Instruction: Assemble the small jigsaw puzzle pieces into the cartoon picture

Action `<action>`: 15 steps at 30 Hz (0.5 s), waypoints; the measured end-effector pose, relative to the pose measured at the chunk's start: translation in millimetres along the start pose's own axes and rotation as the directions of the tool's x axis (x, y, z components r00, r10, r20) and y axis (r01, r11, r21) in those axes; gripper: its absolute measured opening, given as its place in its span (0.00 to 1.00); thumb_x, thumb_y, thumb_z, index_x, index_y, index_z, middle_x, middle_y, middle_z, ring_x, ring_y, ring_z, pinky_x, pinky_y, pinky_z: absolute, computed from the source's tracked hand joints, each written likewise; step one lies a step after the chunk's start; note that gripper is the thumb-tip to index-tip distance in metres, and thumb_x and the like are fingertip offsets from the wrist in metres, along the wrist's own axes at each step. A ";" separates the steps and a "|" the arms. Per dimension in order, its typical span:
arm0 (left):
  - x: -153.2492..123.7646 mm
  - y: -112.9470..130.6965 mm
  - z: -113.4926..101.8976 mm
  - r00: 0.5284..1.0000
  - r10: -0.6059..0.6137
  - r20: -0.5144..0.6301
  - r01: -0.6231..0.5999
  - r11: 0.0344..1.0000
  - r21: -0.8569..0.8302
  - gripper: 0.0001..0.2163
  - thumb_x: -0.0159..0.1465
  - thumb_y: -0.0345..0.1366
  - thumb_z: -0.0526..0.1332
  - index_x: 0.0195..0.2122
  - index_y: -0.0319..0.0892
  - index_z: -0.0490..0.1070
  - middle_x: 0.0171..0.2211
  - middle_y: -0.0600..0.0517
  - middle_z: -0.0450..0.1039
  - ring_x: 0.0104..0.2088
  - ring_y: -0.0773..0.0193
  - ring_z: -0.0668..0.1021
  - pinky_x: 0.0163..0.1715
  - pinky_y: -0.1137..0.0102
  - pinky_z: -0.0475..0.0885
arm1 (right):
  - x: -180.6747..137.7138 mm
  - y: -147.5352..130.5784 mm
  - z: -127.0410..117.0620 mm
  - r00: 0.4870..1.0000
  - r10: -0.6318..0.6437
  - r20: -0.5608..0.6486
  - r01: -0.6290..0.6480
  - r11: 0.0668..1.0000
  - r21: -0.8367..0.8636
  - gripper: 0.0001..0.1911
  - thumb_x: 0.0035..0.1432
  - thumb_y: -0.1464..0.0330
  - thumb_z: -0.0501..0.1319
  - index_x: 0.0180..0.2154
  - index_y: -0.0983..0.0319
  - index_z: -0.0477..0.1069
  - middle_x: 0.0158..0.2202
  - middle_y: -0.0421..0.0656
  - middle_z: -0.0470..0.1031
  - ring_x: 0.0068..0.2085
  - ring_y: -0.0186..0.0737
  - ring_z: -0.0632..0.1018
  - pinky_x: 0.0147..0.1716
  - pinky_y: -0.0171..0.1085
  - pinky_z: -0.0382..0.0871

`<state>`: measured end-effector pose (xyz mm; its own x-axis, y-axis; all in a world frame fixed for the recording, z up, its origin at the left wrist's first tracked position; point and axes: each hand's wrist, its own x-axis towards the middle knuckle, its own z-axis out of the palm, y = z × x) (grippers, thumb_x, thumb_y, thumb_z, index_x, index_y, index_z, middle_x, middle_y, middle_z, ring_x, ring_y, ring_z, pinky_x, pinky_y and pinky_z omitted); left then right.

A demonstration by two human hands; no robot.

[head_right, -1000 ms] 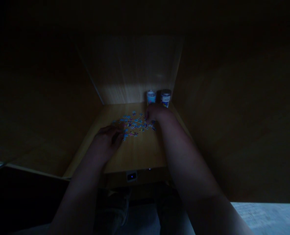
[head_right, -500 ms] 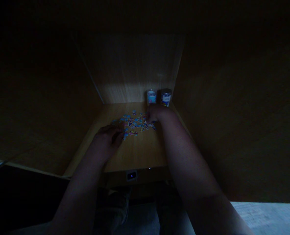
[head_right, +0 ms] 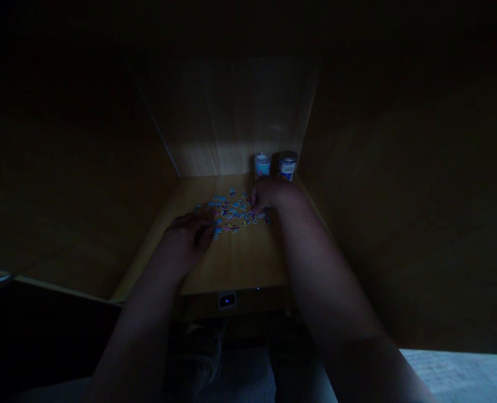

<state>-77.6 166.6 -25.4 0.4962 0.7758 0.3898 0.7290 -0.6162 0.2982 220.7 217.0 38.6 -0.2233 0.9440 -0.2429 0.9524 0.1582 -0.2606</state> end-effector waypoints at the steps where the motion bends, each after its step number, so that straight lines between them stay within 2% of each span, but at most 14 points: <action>1: 0.0 -0.5 0.4 1.000 0.004 -0.005 -0.004 1.000 -0.003 0.07 0.75 0.34 0.63 0.47 0.43 0.82 0.51 0.42 0.84 0.53 0.46 0.83 0.60 0.48 0.78 | 0.4 -0.9 0.1 1.000 0.002 -0.008 -0.002 1.000 -0.001 0.04 0.60 0.67 0.79 0.38 0.54 0.88 0.40 0.41 0.89 0.43 0.47 0.88 0.42 0.39 0.78; 5: -0.1 -2.6 1.5 1.000 0.014 -0.014 -0.014 1.000 -0.011 0.07 0.74 0.34 0.63 0.46 0.44 0.82 0.50 0.43 0.84 0.53 0.46 0.83 0.59 0.47 0.78 | 3.6 -6.4 3.2 0.998 0.030 -0.051 -0.032 0.999 -0.040 0.05 0.59 0.69 0.79 0.37 0.56 0.88 0.39 0.43 0.89 0.42 0.47 0.87 0.41 0.39 0.78; 15: -0.2 -2.0 1.2 1.000 0.006 -0.013 -0.006 1.000 -0.002 0.07 0.75 0.35 0.63 0.46 0.44 0.81 0.49 0.43 0.84 0.52 0.46 0.83 0.58 0.49 0.79 | 5.0 -6.1 7.1 0.992 0.067 -0.105 -0.078 0.991 -0.106 0.07 0.60 0.64 0.79 0.39 0.58 0.87 0.39 0.49 0.87 0.44 0.52 0.87 0.46 0.42 0.81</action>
<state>-78.5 167.8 -27.1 0.4944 0.7701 0.4031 0.7249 -0.6212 0.2977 212.4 218.7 32.4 -0.1361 0.9776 -0.1607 0.9835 0.1138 -0.1403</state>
